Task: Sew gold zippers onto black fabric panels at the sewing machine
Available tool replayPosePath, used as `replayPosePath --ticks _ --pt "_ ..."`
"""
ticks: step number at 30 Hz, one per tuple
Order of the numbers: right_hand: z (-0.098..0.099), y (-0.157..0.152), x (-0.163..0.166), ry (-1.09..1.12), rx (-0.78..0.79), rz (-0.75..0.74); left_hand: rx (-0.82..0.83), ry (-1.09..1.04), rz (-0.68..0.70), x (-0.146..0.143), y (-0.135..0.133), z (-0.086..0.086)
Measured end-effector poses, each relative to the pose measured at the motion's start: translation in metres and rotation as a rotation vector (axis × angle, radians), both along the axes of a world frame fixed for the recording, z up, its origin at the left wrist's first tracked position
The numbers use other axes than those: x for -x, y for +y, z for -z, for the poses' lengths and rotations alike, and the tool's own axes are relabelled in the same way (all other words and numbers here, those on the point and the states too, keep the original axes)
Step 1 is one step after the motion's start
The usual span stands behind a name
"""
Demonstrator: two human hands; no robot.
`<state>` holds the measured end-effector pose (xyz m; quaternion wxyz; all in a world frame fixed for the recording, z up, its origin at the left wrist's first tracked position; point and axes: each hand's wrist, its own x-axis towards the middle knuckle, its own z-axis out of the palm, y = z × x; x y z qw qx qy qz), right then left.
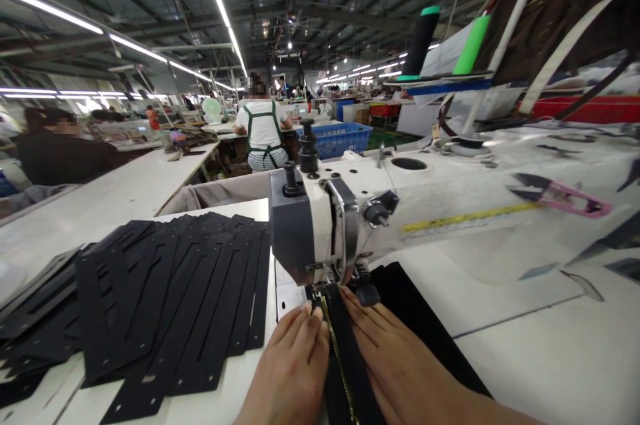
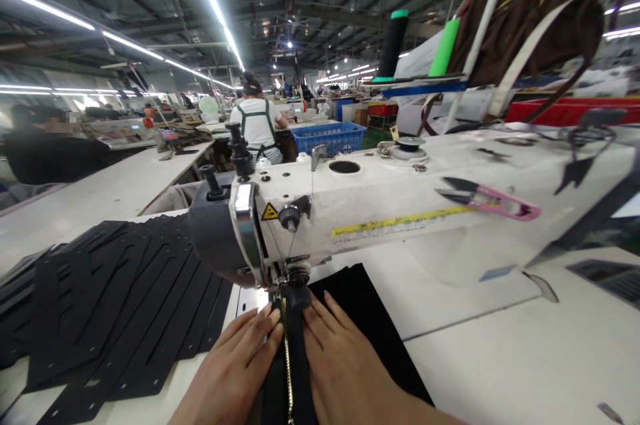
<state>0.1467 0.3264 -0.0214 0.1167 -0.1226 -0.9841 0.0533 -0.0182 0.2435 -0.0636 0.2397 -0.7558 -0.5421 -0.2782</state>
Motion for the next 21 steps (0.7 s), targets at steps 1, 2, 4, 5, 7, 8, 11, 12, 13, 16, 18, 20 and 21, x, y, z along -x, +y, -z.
replayPosePath --ticks 1,2,4,5,7,8,11,12,13,16,18,20,21 --pt "-0.001 0.0 0.0 -0.003 0.007 0.002 0.002 0.001 0.0 0.0 0.0 0.001" --pt "-0.001 -0.001 0.0 -0.008 0.013 0.003 0.007 0.004 0.001 0.0 0.0 0.001" --pt "-0.002 -0.001 0.0 -0.017 0.021 0.009 0.012 0.01 -0.006 -0.001 0.001 -0.003" --pt "-0.001 -0.001 0.0 -0.024 0.023 0.013 0.013 0.017 -0.009 -0.001 0.0 -0.007" --pt "0.0 -0.002 0.0 -0.026 0.022 0.018 0.051 0.058 0.004 -0.001 -0.001 -0.018" --pt "0.001 -0.002 0.0 -0.024 0.021 0.018 0.08 0.085 0.016 0.0 -0.001 -0.024" --pt "0.003 -0.002 -0.002 -0.002 0.03 0.014 0.171 0.152 0.051 0.001 -0.004 -0.039" --pt "0.003 -0.002 -0.002 0.006 0.041 0.01 0.173 0.153 0.051 0.001 -0.004 -0.041" --pt "0.003 -0.002 -0.002 0.013 0.053 0.007 0.164 0.15 0.049 0.001 -0.004 -0.042" --pt "0.002 -0.002 -0.003 0.031 0.079 0.013 0.141 0.158 0.06 0.002 -0.003 -0.039" --pt "0.001 -0.002 -0.002 0.046 0.084 0.029 0.147 0.176 0.075 0.003 -0.001 -0.037" --pt "0.001 -0.002 -0.002 0.081 0.098 0.047 0.153 0.191 0.08 0.006 0.001 -0.035" --pt "0.001 -0.003 -0.001 0.104 0.109 0.057 0.151 0.196 0.082 0.007 0.002 -0.035"
